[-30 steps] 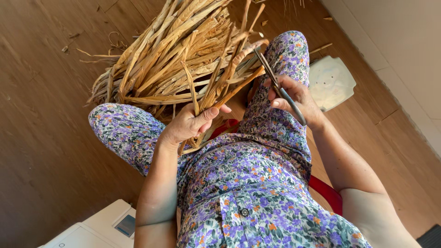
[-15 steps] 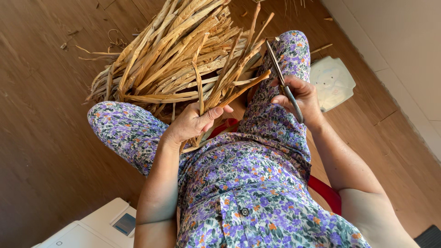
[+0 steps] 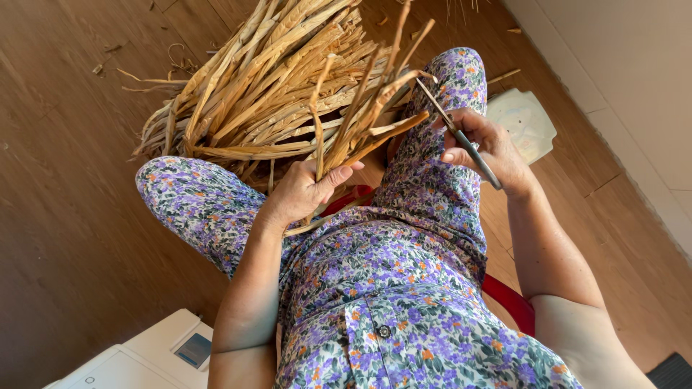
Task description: The person carries a bundle of dried plant stems into a room, places them on a red stool, and sits cross-legged. Using shears, the person repeatedly splits individual stems lengthwise into thin strips, holding the stems with one hand and cutting with the other. The split strips accumulate on the floor beside the stool.
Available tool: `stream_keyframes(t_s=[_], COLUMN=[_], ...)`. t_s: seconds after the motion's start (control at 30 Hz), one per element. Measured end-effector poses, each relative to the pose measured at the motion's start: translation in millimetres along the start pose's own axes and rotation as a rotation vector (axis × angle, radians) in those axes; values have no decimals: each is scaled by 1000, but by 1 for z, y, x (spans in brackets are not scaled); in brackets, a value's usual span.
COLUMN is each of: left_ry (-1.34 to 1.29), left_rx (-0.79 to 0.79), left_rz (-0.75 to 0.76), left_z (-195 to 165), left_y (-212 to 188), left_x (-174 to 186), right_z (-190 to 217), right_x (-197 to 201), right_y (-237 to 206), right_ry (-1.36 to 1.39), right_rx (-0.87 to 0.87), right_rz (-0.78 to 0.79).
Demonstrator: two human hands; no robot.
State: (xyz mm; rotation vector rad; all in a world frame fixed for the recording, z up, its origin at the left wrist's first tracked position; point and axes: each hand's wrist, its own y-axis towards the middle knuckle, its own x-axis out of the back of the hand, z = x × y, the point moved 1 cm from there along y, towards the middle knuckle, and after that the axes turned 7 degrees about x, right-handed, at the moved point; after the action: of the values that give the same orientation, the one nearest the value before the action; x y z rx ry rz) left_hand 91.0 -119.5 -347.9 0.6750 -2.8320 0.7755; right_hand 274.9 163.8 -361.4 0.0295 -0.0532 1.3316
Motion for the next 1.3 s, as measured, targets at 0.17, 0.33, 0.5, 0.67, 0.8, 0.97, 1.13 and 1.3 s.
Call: stream_keyframes(t_s=[0.17,0.33,0.5,0.67,0.8,0.97,1.13,1.3], left_ry=[75,120,279,376,405,514,597,614], left_rx=[-6,-184,-213,-58,-11,-150,-177,-131], left_rz=[-26,-64,-117,-130,-171,-234,-263,-267], left_z=[-3,-5,-8,-11,-11,-7,-1,4], left_y=[2,3,-1,0,1,2,6,9], left_x=[-2,-7,-6,-7,-7,-11,-20,-20], right_z=[-2,-7,-13,-21,-4,39,55,37], right_x=[0,3,8,8,9,-8,-36,-42], right_y=[0,2,-4,-8,-8,-12,-4,-1], right_ry=[-214,-371,-551,-319,-154,-589,-614,-521], right_rx=[133,184,192,123,201,357,311,139], right_rz=[-40,-105,-170,-200,-169,114,141,75])
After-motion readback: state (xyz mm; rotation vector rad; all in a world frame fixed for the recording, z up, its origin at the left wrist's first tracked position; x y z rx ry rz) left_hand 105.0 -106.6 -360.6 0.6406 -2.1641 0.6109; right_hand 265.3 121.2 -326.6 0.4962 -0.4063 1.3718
